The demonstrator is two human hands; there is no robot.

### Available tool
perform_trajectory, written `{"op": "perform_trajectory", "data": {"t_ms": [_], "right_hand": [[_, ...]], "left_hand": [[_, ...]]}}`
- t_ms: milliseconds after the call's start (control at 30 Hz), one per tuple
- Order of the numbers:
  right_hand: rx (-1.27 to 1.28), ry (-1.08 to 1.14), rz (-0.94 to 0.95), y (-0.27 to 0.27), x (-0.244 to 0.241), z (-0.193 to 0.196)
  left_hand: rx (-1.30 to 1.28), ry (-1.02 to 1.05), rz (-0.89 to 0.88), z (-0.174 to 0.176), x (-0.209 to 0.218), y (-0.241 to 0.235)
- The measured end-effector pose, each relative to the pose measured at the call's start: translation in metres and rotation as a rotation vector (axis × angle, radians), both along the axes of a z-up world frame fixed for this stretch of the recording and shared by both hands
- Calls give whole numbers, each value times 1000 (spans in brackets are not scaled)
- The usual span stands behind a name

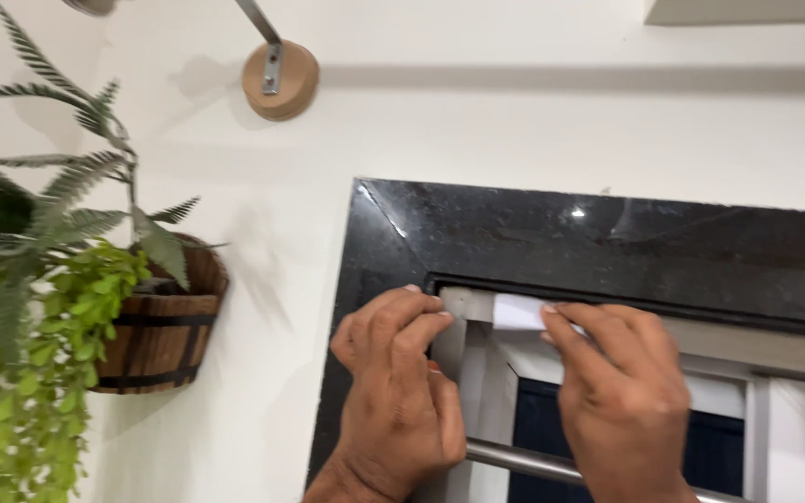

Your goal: The person uses a white cloth to wipe the black marble window frame and the adjacent white wall. They clean the top horizontal section, the vertical side, and the area around the metal window grille, moving the cloth back and forth to remove dust or smudges.

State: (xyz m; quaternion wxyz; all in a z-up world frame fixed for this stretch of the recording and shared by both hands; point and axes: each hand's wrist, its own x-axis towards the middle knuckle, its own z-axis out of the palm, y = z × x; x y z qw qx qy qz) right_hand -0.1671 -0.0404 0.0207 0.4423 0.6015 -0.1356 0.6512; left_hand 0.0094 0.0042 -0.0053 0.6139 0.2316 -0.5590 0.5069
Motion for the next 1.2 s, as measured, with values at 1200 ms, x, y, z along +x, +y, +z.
{"op": "perform_trajectory", "data": {"t_ms": [1200], "right_hand": [[4, 56, 269, 4, 39, -7]], "left_hand": [[-20, -38, 170, 4, -2, -6]]}}
